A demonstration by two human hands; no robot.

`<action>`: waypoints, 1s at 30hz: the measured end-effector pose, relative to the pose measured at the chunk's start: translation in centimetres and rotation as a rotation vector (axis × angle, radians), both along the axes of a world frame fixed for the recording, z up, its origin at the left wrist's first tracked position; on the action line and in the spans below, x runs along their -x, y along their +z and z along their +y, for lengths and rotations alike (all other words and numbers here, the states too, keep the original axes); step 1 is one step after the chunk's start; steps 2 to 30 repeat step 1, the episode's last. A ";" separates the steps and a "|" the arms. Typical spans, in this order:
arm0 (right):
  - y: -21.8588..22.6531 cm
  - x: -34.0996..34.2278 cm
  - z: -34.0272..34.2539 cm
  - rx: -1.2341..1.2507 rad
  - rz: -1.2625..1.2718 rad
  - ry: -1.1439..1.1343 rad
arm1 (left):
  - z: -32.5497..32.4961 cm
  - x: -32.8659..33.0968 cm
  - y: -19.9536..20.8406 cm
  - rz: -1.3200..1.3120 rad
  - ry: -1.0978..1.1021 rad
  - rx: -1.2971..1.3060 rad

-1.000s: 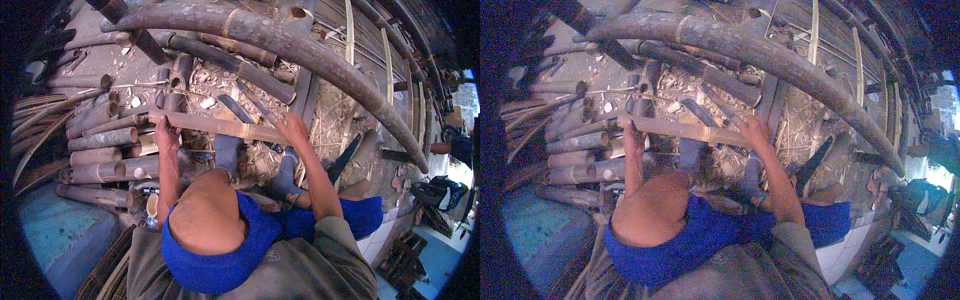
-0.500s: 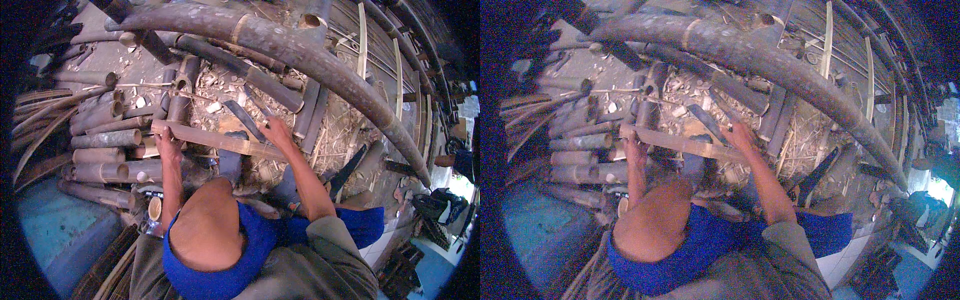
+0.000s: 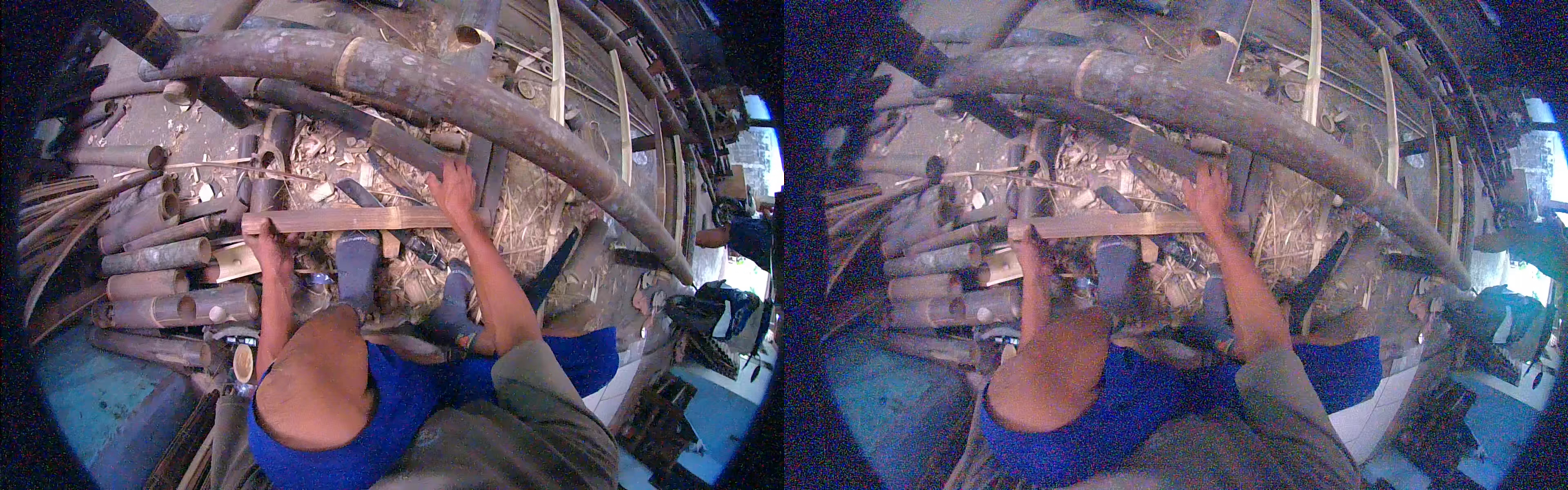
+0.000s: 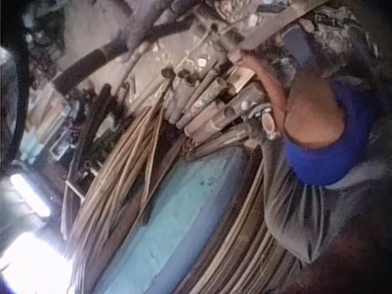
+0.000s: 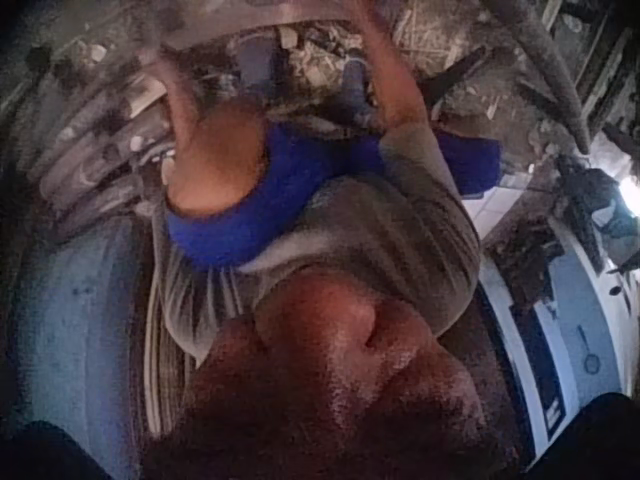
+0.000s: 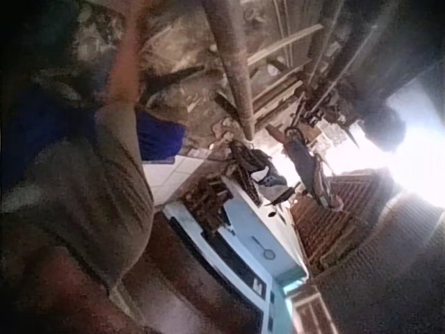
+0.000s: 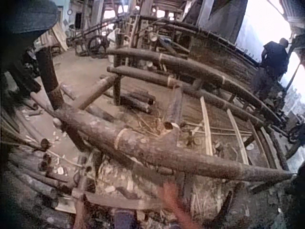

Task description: The person assembles a bamboo structure by fitting bamboo poles into a frame and securing them with thin bamboo strips. They use a knife to trim and shape the bamboo pieces, then insert them into the frame. The person continues to adjust and secure the bamboo components throughout the clip.

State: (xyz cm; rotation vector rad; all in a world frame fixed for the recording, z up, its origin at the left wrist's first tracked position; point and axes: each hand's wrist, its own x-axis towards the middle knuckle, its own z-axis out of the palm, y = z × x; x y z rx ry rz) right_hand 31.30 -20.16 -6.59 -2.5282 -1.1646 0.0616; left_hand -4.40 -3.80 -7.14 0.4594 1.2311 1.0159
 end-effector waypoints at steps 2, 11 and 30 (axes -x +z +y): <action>0.3 0.0 -0.2 0.018 0.007 0.011 | 0.1 -0.2 0.2 0.000 -0.001 -0.002; 0.3 0.0 -0.2 0.018 0.007 0.011 | 0.1 -0.2 0.2 0.000 -0.001 -0.002; 0.3 0.0 -0.2 0.018 0.007 0.011 | 0.1 -0.2 0.2 0.000 -0.001 -0.002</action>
